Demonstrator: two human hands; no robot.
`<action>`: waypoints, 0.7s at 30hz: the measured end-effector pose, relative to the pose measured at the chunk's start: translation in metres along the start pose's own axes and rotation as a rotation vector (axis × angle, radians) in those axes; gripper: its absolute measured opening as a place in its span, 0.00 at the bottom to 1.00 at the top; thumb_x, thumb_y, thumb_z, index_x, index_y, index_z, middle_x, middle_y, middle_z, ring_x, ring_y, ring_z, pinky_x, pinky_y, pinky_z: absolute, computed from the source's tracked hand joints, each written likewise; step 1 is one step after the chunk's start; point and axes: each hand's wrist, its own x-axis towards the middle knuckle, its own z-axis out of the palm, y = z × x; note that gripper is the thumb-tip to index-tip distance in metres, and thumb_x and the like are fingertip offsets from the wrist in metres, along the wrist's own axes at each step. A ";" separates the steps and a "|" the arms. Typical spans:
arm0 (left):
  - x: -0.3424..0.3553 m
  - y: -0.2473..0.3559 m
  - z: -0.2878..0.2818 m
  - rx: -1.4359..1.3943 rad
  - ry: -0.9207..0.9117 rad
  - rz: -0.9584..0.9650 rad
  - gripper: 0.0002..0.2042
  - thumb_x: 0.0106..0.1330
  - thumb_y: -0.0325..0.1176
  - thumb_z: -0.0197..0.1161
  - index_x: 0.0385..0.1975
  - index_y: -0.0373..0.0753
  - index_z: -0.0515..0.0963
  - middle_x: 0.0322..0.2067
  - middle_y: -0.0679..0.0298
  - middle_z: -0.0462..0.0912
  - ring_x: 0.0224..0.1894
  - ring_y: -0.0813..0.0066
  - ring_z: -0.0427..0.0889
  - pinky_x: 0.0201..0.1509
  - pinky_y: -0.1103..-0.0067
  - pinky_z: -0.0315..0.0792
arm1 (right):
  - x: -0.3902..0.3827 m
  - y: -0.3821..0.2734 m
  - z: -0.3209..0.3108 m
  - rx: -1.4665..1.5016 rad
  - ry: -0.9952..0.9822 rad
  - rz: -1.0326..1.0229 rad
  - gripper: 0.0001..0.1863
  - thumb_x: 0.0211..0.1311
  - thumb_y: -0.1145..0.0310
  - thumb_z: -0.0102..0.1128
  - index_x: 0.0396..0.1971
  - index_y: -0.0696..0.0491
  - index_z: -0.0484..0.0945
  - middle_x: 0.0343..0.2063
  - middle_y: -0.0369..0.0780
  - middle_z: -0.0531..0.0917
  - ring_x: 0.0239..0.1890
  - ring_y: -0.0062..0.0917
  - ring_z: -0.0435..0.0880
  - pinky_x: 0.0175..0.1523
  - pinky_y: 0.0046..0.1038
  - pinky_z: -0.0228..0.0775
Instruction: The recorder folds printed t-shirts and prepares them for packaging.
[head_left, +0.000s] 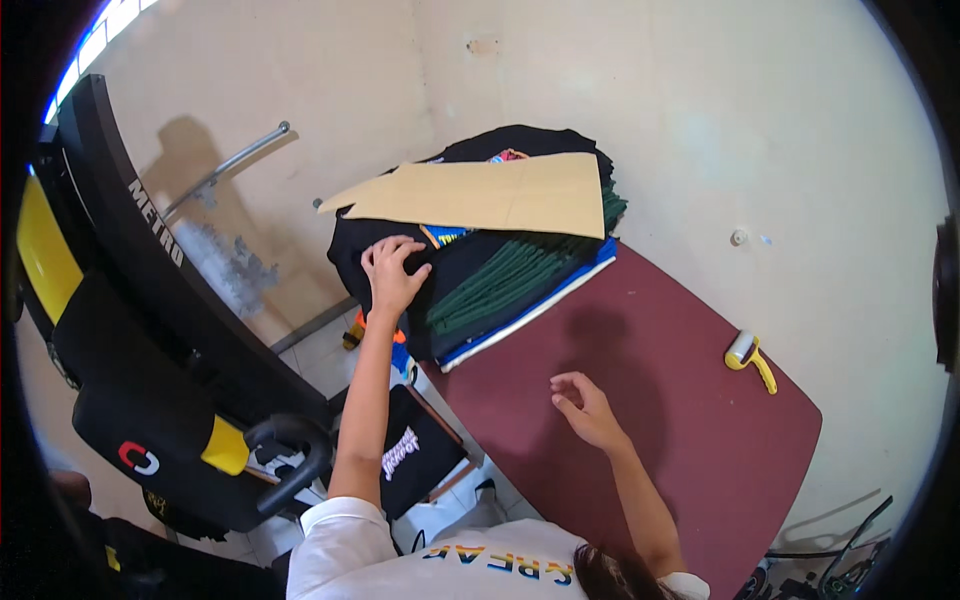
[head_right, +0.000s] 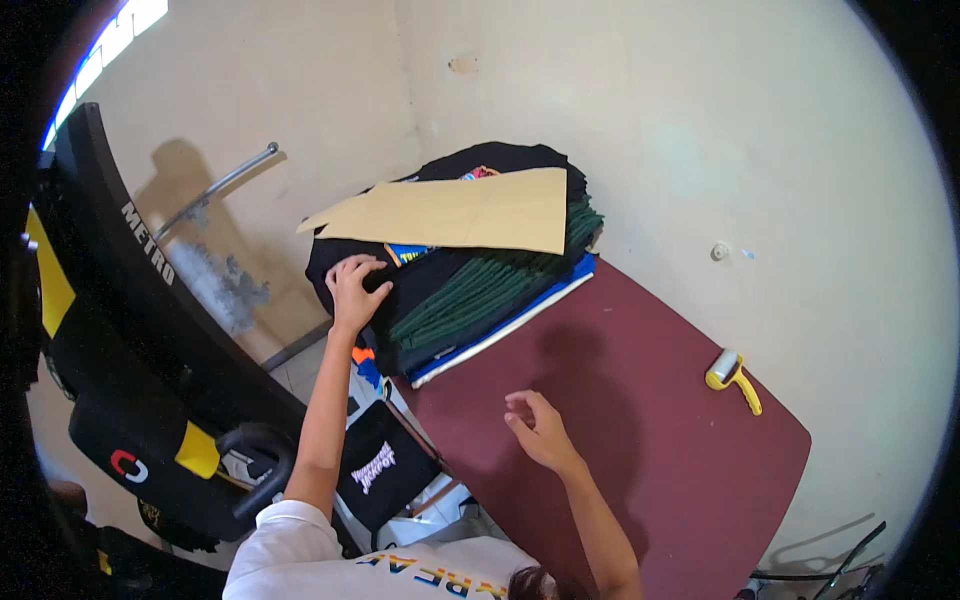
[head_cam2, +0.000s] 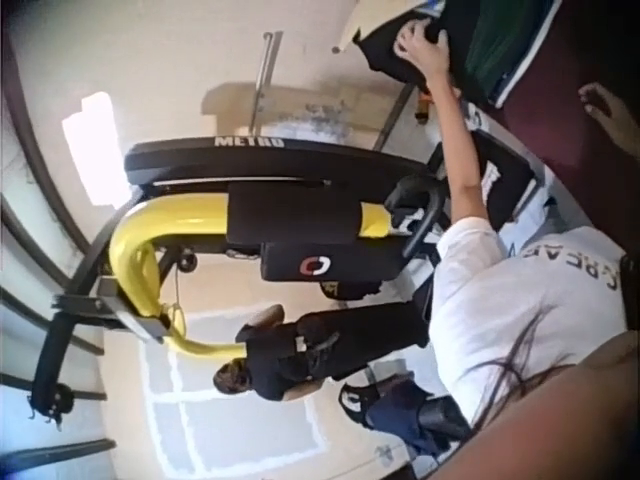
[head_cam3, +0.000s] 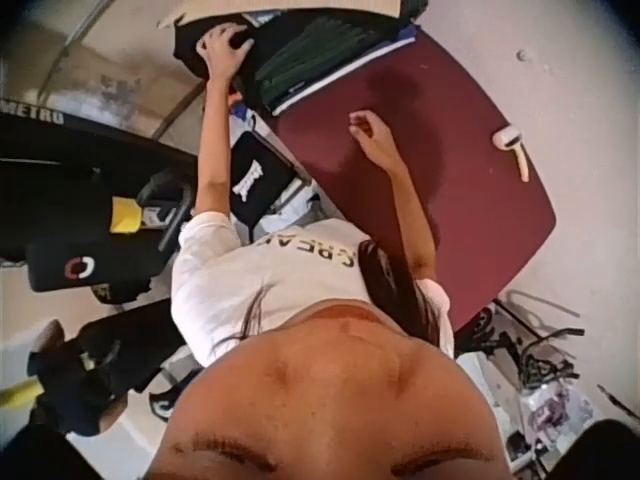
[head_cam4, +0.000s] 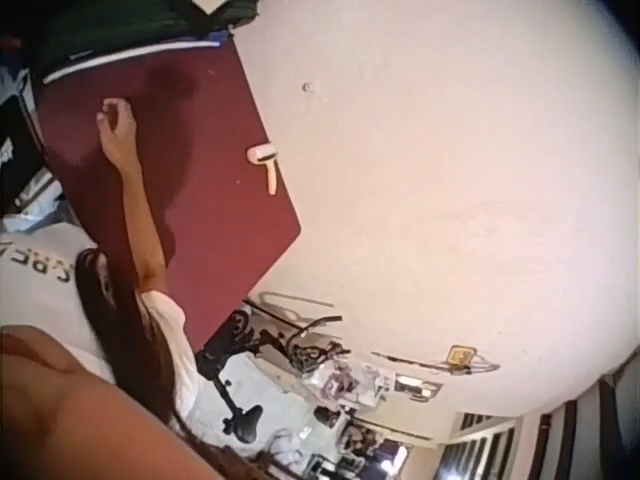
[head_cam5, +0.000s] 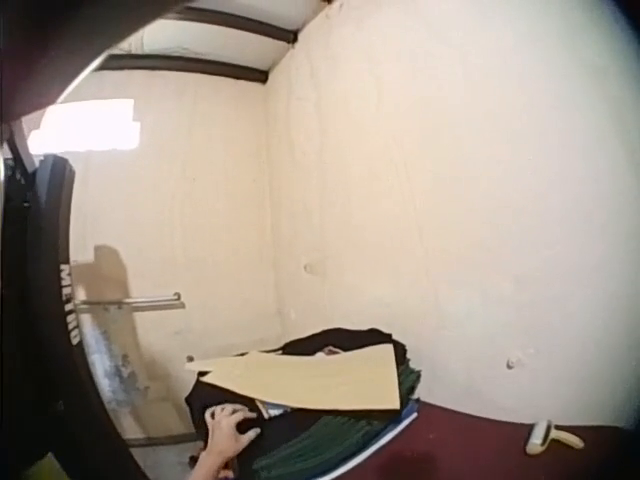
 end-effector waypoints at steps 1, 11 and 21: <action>0.008 -0.007 0.002 -0.086 -0.071 -0.030 0.13 0.40 0.30 0.68 0.30 0.42 0.78 0.34 0.65 0.76 0.43 0.67 0.72 0.51 0.69 0.60 | 0.015 -0.014 0.003 -0.106 0.039 -0.144 0.12 0.53 0.75 0.54 0.40 0.56 0.71 0.35 0.41 0.74 0.39 0.26 0.74 0.45 0.25 0.66; 0.034 -0.018 0.001 -0.378 -0.131 -0.164 0.04 0.47 0.26 0.63 0.21 0.34 0.76 0.24 0.56 0.75 0.29 0.61 0.74 0.38 0.72 0.66 | 0.210 -0.086 0.052 -0.847 0.221 -0.787 0.14 0.41 0.76 0.57 0.32 0.46 0.79 0.46 0.44 0.71 0.51 0.45 0.65 0.57 0.40 0.54; 0.079 -0.011 -0.023 -0.456 0.036 -0.024 0.04 0.49 0.25 0.61 0.21 0.32 0.74 0.24 0.57 0.75 0.28 0.63 0.75 0.34 0.75 0.67 | 0.295 -0.081 0.040 -1.163 0.590 -0.933 0.09 0.41 0.70 0.58 0.27 0.47 0.79 0.36 0.39 0.76 0.40 0.31 0.73 0.47 0.35 0.59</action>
